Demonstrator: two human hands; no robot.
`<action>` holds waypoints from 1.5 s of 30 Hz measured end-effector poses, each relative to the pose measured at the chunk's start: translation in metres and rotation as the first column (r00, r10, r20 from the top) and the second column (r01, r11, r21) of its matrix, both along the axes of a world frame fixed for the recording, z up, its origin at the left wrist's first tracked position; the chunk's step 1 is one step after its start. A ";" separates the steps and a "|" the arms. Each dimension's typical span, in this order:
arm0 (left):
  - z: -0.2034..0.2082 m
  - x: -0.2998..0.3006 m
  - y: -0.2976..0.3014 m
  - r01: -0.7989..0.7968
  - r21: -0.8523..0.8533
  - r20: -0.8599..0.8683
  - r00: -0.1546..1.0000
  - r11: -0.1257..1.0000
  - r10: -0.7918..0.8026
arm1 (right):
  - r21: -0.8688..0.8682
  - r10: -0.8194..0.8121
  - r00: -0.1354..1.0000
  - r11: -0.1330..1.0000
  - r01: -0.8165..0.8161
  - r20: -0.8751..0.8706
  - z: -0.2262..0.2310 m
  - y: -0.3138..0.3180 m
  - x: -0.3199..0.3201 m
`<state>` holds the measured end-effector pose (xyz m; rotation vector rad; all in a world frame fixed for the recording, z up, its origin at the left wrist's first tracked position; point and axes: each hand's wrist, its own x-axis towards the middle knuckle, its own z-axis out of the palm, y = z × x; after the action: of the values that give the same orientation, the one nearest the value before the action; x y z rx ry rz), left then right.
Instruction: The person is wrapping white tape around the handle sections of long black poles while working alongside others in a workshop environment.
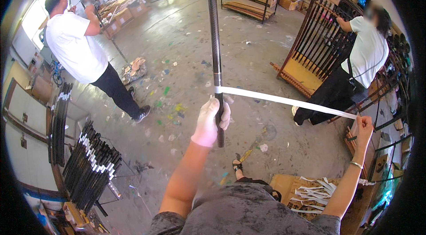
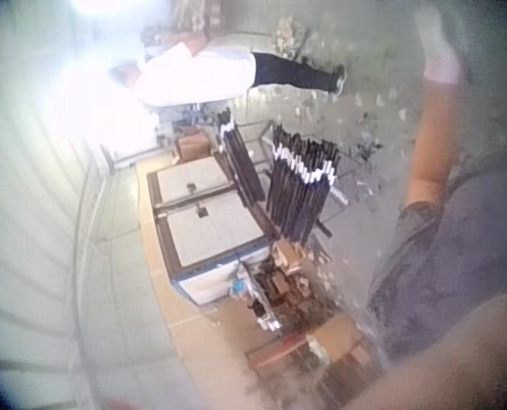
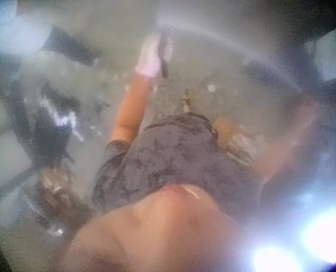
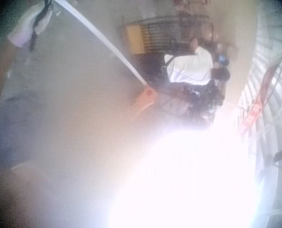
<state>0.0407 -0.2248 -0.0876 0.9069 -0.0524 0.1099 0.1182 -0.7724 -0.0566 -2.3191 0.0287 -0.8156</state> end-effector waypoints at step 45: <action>-0.097 0.083 -0.123 0.042 -0.813 -0.395 0.693 0.581 -0.603 | -0.247 0.545 0.826 0.828 -0.503 0.143 -0.009 0.253 -0.124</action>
<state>0.1235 -0.3475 -0.1851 0.0037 0.4485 -0.5527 -0.0059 -0.5194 -0.0653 -2.2329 -0.7914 -0.7856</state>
